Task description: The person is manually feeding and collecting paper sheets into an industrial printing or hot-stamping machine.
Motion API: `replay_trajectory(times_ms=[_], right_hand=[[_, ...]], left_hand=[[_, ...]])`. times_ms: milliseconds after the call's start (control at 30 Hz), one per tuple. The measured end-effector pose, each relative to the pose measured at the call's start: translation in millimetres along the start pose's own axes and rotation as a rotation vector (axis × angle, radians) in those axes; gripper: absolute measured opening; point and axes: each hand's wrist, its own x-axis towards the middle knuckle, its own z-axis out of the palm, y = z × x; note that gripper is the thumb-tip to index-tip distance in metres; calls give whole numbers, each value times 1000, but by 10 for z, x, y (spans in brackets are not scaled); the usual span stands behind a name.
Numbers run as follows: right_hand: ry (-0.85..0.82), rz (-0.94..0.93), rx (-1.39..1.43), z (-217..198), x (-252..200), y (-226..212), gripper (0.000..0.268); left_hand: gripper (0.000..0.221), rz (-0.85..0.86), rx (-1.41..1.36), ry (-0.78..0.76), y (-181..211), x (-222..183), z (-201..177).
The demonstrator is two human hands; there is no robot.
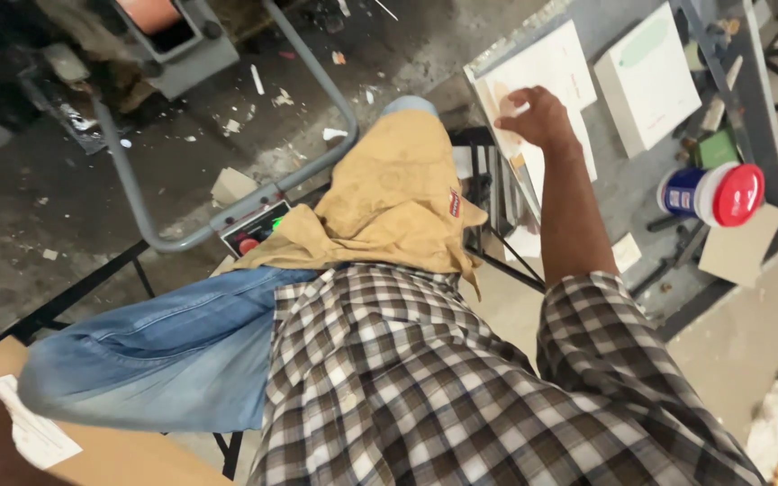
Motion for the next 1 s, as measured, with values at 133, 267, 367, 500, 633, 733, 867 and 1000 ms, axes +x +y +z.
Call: replay_trajectory(times_ms=[133, 267, 367, 500, 633, 733, 867, 1000], right_hand=[[277, -286, -391, 583, 158, 495, 30], [505, -266, -381, 699, -145, 41, 23], [467, -213, -423, 743, -85, 284, 22], [614, -263, -374, 527, -195, 172, 22], [552, -46, -252, 90, -172, 209, 24], [566, -4, -194, -249, -44, 131, 25], [641, -476, -29, -449, 0, -935, 24], [611, -785, -59, 36, 119, -2110, 21]], left_hand=[[36, 397, -10, -6, 2639, 364, 197], [20, 914, 197, 133, 4046, 627, 259], [13, 1083, 173, 212, 4791, 898, 686], [22, 1004, -17, 202, 5045, 1132, 1496], [32, 892, 122, 83, 4875, 1061, 1970], [23, 1025, 372, 11, 4689, 989, 2163], [8, 1184, 460, -41, 4665, 911, 2104], [4, 1183, 404, -41, 4683, 724, 1688]])
